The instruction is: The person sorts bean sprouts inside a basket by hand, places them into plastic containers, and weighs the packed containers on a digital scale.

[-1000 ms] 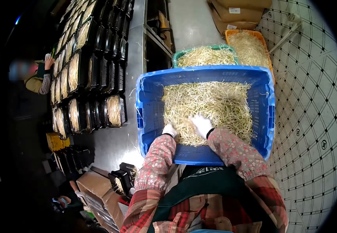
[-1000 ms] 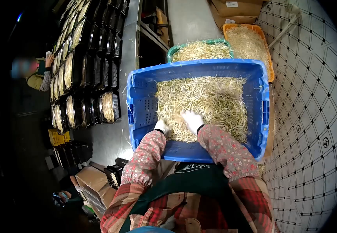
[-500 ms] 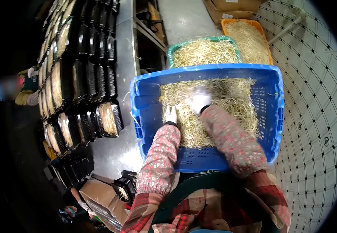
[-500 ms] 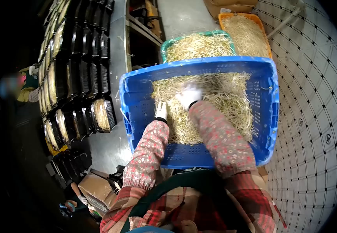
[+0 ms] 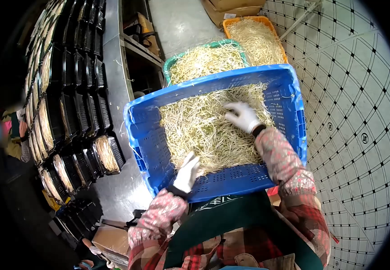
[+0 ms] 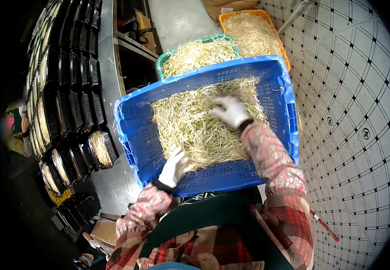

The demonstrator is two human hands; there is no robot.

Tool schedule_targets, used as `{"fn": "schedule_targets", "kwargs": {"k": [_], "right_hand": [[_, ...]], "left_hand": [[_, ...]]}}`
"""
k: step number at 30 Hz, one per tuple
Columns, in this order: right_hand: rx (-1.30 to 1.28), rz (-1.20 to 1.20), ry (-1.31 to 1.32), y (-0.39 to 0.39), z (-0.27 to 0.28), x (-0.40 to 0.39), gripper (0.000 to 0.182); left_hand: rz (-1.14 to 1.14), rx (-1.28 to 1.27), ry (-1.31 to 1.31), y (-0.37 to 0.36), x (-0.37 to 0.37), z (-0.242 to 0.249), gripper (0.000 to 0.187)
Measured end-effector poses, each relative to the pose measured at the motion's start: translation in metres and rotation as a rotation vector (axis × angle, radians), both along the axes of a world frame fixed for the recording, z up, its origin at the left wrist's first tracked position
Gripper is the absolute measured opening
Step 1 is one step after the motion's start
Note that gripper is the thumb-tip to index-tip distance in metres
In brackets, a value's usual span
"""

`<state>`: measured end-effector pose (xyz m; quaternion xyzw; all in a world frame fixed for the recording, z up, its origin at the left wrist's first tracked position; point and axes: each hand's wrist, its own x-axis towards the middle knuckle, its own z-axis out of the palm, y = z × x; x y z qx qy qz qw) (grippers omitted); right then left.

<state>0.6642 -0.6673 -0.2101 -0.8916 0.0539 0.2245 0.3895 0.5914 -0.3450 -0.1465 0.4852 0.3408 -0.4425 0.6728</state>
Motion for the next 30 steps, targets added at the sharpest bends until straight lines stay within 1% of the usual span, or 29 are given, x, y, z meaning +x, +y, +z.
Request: {"fn": "schedule_targets", "kwargs": {"k": [2, 3, 4, 5, 6, 8, 10, 11, 12, 14, 15, 16, 17, 18, 19, 20, 21, 22, 23, 24, 25, 26, 27, 29, 30], "right_hand": [[-0.371, -0.076, 0.025, -0.032, -0.027, 0.013, 0.075], [-0.337, -0.135, 0.130, -0.033, -0.045, 0.010, 0.082], [-0.253, -0.092, 0.220, -0.020, -0.041, 0.009, 0.079], [-0.317, 0.047, 0.240, -0.004, -0.035, -0.004, 0.078], [-0.383, 0.194, 0.257, 0.017, -0.002, -0.020, 0.077], [-0.417, 0.428, 0.105, 0.035, 0.021, -0.067, 0.075], [-0.311, 0.568, 0.095, 0.031, 0.050, -0.096, 0.078], [-0.179, 0.638, 0.165, 0.025, 0.047, -0.099, 0.080], [-0.104, 0.674, 0.184, 0.016, 0.046, -0.098, 0.080], [0.249, 0.581, 0.066, -0.017, 0.011, -0.079, 0.070], [0.254, 0.399, 0.131, -0.029, 0.009, -0.060, 0.053], [0.140, 0.206, -0.049, -0.040, 0.012, -0.042, 0.041], [0.265, -0.033, 0.055, -0.049, 0.000, -0.022, 0.040], [0.064, -0.062, -0.107, -0.059, -0.012, -0.007, 0.046], [-0.029, -0.098, -0.050, -0.064, -0.025, 0.004, 0.058], [-0.118, -0.082, -0.208, -0.064, -0.083, 0.007, 0.070], [-0.132, -0.088, -0.096, -0.057, -0.090, 0.005, 0.073], [-0.150, -0.092, 0.014, -0.050, -0.089, 0.000, 0.078], [-0.236, -0.012, 0.068, -0.039, -0.087, -0.011, 0.077], [-0.254, -0.007, 0.031, -0.030, -0.070, -0.024, 0.075], [-0.211, 0.028, 0.081, -0.025, -0.062, -0.036, 0.074], [-0.169, 0.062, 0.126, -0.020, -0.055, -0.045, 0.073], [-0.179, 0.092, 0.086, -0.016, -0.053, -0.057, 0.072], [-0.195, 0.127, 0.028, -0.015, -0.050, -0.070, 0.069], [-0.194, 0.138, 0.021, -0.017, -0.048, -0.065, 0.069]], "left_hand": [[-0.040, 0.018, 0.018, -0.050, 0.013, -0.018, 0.076], [-0.034, 0.013, -0.024, -0.070, 0.013, -0.032, 0.077], [-0.094, 0.033, -0.095, -0.086, 0.014, -0.040, 0.076], [-0.076, 0.046, -0.072, -0.094, 0.010, -0.041, 0.076], [-0.051, 0.058, -0.049, -0.101, 0.007, -0.037, 0.076], [-0.099, 0.063, 0.037, -0.092, -0.009, -0.033, 0.075], [-0.155, 0.017, 0.156, -0.080, -0.023, -0.034, 0.081], [-0.188, 0.058, 0.146, -0.076, -0.033, -0.038, 0.082], [-0.219, 0.096, 0.139, -0.080, -0.039, -0.035, 0.083], [-0.233, 0.094, 0.137, -0.087, -0.048, -0.043, 0.084], [-0.251, 0.095, 0.132, -0.089, -0.052, -0.046, 0.085], [-0.247, 0.102, 0.135, -0.094, -0.053, -0.046, 0.085], [-0.235, 0.064, 0.146, -0.103, -0.051, -0.045, 0.086], [-0.224, 0.024, 0.154, -0.113, -0.049, -0.044, 0.087], [-0.189, 0.015, 0.189, -0.125, -0.046, -0.045, 0.094], [-0.185, 0.012, 0.194, -0.137, -0.046, -0.051, 0.101], [-0.129, -0.002, 0.218, -0.145, -0.048, -0.067, 0.103], [-0.072, -0.020, 0.240, -0.156, -0.044, -0.074, 0.106], [-0.011, -0.032, 0.207, -0.164, -0.041, -0.079, 0.107], [0.049, -0.046, 0.178, -0.175, -0.036, -0.077, 0.109], [0.178, -0.033, 0.200, -0.183, -0.035, -0.095, 0.108], [0.293, -0.008, 0.237, -0.188, -0.036, -0.113, 0.104], [0.288, -0.051, 0.215, -0.189, -0.036, -0.116, 0.101], [0.393, 0.121, 0.248, -0.209, -0.029, -0.100, 0.094], [0.421, 0.109, 0.260, -0.210, -0.026, -0.101, 0.095]]}}
